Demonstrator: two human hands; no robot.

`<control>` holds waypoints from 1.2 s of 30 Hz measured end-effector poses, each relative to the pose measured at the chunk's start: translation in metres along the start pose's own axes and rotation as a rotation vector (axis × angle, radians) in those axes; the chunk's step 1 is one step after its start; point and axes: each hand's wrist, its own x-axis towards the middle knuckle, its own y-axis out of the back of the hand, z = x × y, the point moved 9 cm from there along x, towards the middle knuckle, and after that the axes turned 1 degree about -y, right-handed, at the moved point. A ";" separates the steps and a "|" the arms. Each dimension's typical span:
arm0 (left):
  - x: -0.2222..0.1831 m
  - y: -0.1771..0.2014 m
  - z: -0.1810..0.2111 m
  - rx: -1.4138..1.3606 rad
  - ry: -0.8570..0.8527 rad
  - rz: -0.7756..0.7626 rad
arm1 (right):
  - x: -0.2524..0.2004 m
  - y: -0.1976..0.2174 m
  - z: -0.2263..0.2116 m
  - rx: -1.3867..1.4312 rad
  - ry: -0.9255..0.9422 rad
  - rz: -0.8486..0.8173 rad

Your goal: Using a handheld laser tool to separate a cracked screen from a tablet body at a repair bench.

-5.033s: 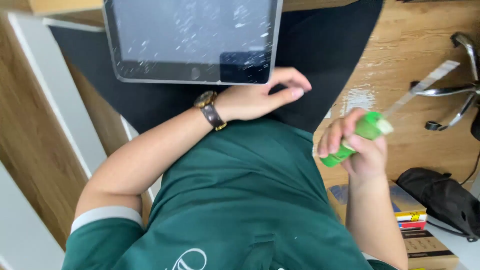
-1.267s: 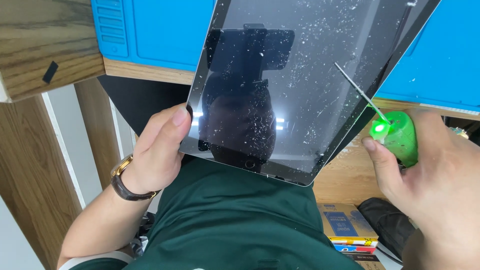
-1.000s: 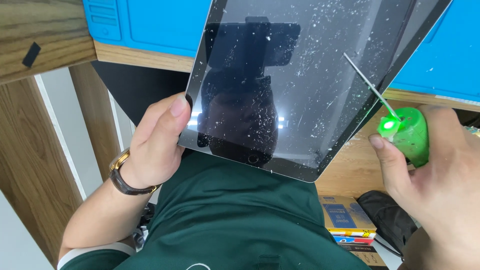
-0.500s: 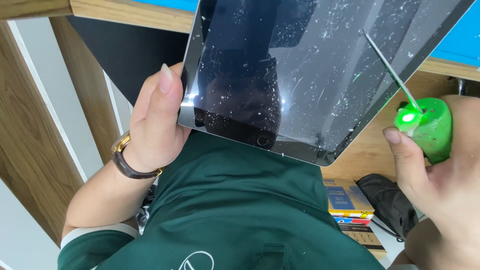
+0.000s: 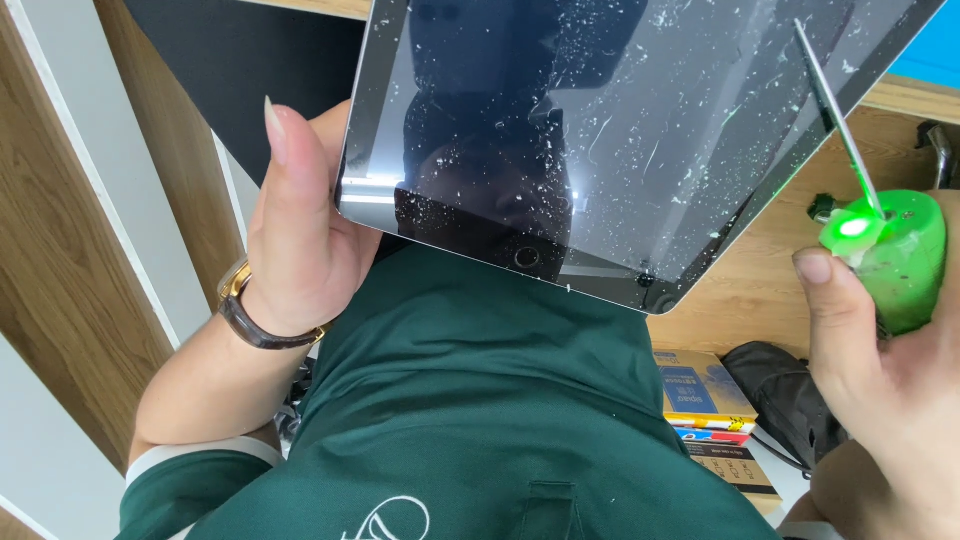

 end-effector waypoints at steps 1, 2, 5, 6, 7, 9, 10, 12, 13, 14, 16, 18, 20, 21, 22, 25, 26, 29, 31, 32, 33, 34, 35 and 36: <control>0.000 -0.001 0.000 0.000 0.000 -0.001 | 0.004 0.003 -0.008 0.000 -0.001 0.001; 0.000 -0.001 0.001 0.005 -0.012 0.004 | 0.009 0.004 -0.016 0.033 -0.008 -0.028; 0.000 -0.002 0.001 -0.004 -0.031 0.003 | 0.014 0.007 -0.027 0.052 -0.026 -0.066; 0.000 -0.001 0.000 -0.017 -0.037 0.000 | 0.015 0.008 -0.029 0.039 -0.034 -0.078; -0.001 -0.002 0.002 -0.016 -0.038 0.002 | 0.013 0.006 -0.027 0.039 -0.032 -0.078; -0.001 -0.004 0.006 0.012 -0.040 -0.003 | 0.011 0.005 -0.022 0.081 -0.057 -0.064; -0.001 -0.004 0.006 0.012 -0.043 -0.002 | 0.010 0.006 -0.023 0.080 -0.055 -0.063; -0.002 -0.005 0.009 0.038 -0.068 -0.015 | 0.010 0.007 -0.026 0.068 -0.045 -0.071; -0.002 -0.005 0.009 0.038 -0.069 -0.014 | 0.009 0.008 -0.025 0.068 -0.044 -0.071; -0.003 -0.004 0.009 0.046 -0.064 -0.012 | 0.009 0.008 -0.026 0.021 -0.009 -0.073; -0.002 -0.005 0.010 0.053 -0.062 -0.013 | 0.008 0.009 -0.028 -0.027 0.023 -0.071; -0.003 -0.005 0.010 0.050 -0.061 -0.014 | 0.007 0.010 -0.030 -0.008 0.022 -0.053; -0.003 -0.005 0.010 0.049 -0.067 -0.006 | 0.008 0.009 -0.030 0.002 0.008 -0.047; -0.004 -0.004 0.009 0.047 -0.069 0.002 | 0.008 0.009 -0.030 0.013 -0.008 -0.044; -0.005 -0.003 0.008 0.046 -0.069 0.003 | 0.008 0.009 -0.030 0.012 -0.006 -0.045; -0.006 0.001 0.005 0.025 -0.058 0.032 | 0.010 0.009 -0.034 -0.028 0.021 -0.052; -0.006 0.001 0.005 0.038 -0.049 0.023 | 0.010 0.009 -0.034 -0.035 0.025 -0.053; -0.006 0.000 0.005 0.053 -0.035 0.014 | 0.012 0.008 -0.035 -0.038 0.031 -0.054; -0.006 0.001 0.004 0.055 -0.030 0.014 | 0.013 0.008 -0.037 -0.034 0.032 -0.054; -0.005 0.000 0.005 0.050 -0.038 0.008 | 0.014 0.007 -0.037 -0.014 0.019 -0.058; -0.005 0.000 0.005 0.047 -0.045 0.002 | 0.014 0.007 -0.037 0.007 0.006 -0.063; -0.005 -0.001 0.007 0.047 -0.044 0.003 | 0.015 0.007 -0.038 0.008 0.006 -0.063; -0.005 -0.001 0.008 0.056 -0.035 0.004 | 0.015 0.006 -0.037 0.012 -0.001 -0.069; -0.005 -0.002 0.008 0.065 -0.025 0.004 | 0.016 0.006 -0.036 0.016 -0.009 -0.074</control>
